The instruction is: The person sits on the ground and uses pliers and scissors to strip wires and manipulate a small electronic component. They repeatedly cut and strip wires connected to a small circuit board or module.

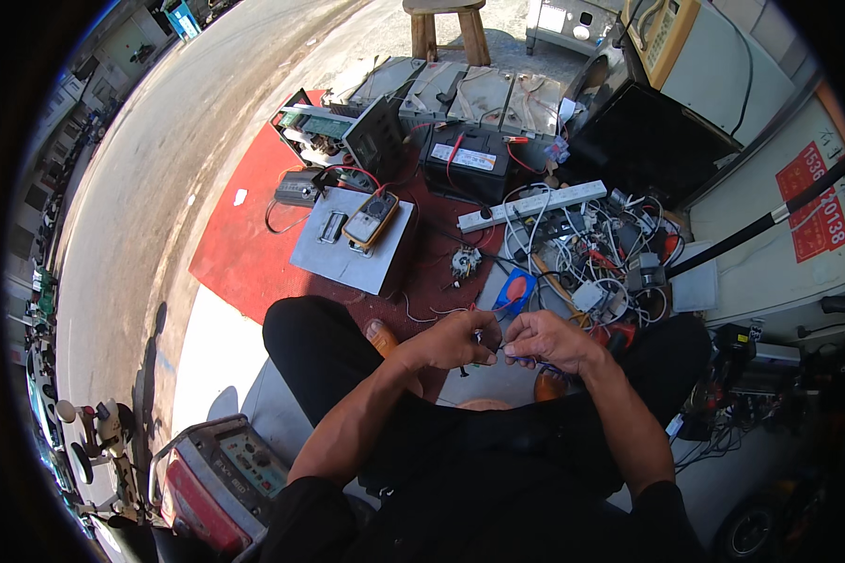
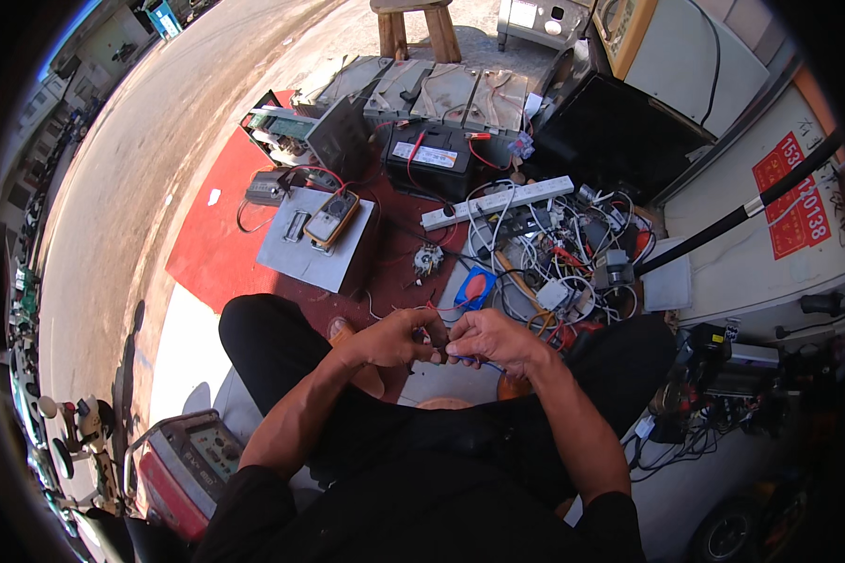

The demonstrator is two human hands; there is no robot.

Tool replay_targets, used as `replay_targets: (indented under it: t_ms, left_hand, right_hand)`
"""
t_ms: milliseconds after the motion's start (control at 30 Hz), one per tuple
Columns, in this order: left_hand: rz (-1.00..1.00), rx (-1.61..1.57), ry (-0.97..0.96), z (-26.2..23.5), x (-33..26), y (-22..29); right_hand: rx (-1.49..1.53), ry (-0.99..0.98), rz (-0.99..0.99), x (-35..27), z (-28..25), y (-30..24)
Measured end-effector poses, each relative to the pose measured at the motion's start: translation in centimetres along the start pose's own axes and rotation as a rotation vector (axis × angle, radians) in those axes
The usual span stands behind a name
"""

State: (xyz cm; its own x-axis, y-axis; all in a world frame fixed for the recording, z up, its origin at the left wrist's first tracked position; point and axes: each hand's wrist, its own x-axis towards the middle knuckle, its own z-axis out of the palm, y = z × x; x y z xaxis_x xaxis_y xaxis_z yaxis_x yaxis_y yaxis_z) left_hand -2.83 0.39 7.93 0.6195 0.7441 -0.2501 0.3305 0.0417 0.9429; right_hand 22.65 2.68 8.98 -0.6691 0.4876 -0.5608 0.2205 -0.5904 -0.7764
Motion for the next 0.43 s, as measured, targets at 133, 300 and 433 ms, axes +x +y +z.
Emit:
replay_targets:
  t_ms: [133,300,433]
  left_hand:
    - [-0.014,0.043,-0.036,1.0,0.4,-0.5]
    - [-0.077,0.021,-0.002,-0.1,0.1,0.3]
    - [-0.258,-0.251,0.220,-1.4,-0.2,1.2]
  right_hand:
    - [-0.047,-0.052,-0.072,0.0,0.6,0.4]
    - [0.406,0.069,-0.060,0.1,-1.5,1.8]
    - [0.442,0.569,-0.149,3.5,-5.7,5.1]
